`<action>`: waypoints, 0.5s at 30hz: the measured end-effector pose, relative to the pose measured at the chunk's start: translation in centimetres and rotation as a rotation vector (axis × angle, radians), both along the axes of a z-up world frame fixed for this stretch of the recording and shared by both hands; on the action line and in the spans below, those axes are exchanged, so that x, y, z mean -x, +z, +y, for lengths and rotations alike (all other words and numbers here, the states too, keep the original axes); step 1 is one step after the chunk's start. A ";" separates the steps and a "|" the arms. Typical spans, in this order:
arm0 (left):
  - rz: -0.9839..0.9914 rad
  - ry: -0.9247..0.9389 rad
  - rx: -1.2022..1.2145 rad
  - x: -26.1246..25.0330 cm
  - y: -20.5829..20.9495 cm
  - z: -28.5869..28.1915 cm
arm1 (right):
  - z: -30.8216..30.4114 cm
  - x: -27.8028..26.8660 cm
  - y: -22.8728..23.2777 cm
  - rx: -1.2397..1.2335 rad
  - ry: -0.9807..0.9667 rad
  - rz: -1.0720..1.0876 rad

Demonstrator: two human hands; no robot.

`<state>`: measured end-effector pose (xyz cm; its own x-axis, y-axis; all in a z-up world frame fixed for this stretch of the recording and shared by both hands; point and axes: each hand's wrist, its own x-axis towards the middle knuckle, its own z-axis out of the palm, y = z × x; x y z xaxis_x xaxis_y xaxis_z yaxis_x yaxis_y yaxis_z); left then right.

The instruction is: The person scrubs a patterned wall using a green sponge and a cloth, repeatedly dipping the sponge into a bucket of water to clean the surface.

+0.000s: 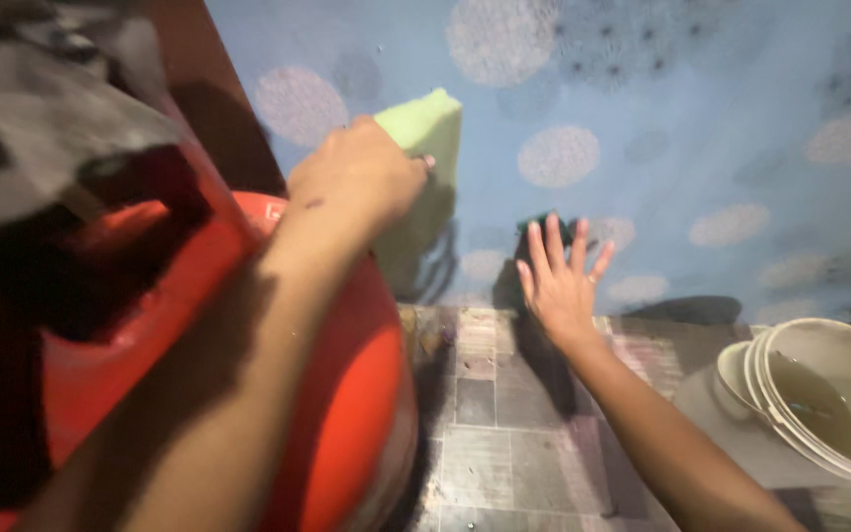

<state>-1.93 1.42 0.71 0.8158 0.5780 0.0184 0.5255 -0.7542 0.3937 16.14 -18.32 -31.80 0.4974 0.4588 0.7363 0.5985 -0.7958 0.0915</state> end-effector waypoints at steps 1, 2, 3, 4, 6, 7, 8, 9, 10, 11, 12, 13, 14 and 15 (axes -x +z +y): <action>0.002 0.006 0.001 0.0 0.1 -0.1 | 0.1 0.0 0.3 0.018 -0.016 -0.010; -0.007 0.004 0.002 0.1 0.3 -0.1 | 0.2 -0.1 0.6 0.037 -0.032 -0.020; -0.011 0.001 0.005 0.0 0.2 -0.1 | 0.2 0.0 0.7 0.057 -0.049 -0.025; -0.015 -0.002 0.008 -0.1 0.2 0.0 | 0.1 0.1 0.7 0.037 -0.053 -0.021; 0.003 0.004 0.016 -0.3 -0.3 0.1 | -0.1 0.6 0.2 0.007 -0.057 -0.002; 0.011 0.006 0.015 -0.3 -0.5 0.1 | -0.1 0.9 0.1 0.008 -0.045 0.030; 0.010 -0.002 0.017 -0.2 -0.6 0.1 | -0.2 1.2 0.1 0.008 -0.034 0.063; -0.002 -0.007 0.011 -0.1 -0.3 0.2 | 0.3 1.1 0.6 0.001 -0.020 0.085; -0.014 -0.012 0.005 0.0 0.0 0.2 | 0.7 1.0 1.1 0.007 -0.016 0.067; -0.012 -0.010 0.010 0.1 0.0 0.1 | 0.8 1.1 1.3 0.018 -0.015 0.055; -0.009 -0.008 0.015 0.2 0.1 0.0 | 0.8 1.2 1.5 0.029 -0.014 0.042; -0.007 -0.006 0.019 0.2 0.1 -0.1 | 0.9 1.1 1.8 -0.003 -0.005 0.057; -0.012 -0.008 0.018 0.1 0.2 0.0 | 1.0 0.9 1.9 -0.034 0.004 0.072; -0.011 -0.010 0.022 0.1 0.0 0.0 | 0.8 0.8 1.8 -0.060 0.013 0.093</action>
<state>-2.00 1.38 0.74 0.8211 0.5705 0.0149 0.5138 -0.7503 0.4160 15.34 -17.47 -30.05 0.5589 0.4224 0.7136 0.6129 -0.7901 -0.0124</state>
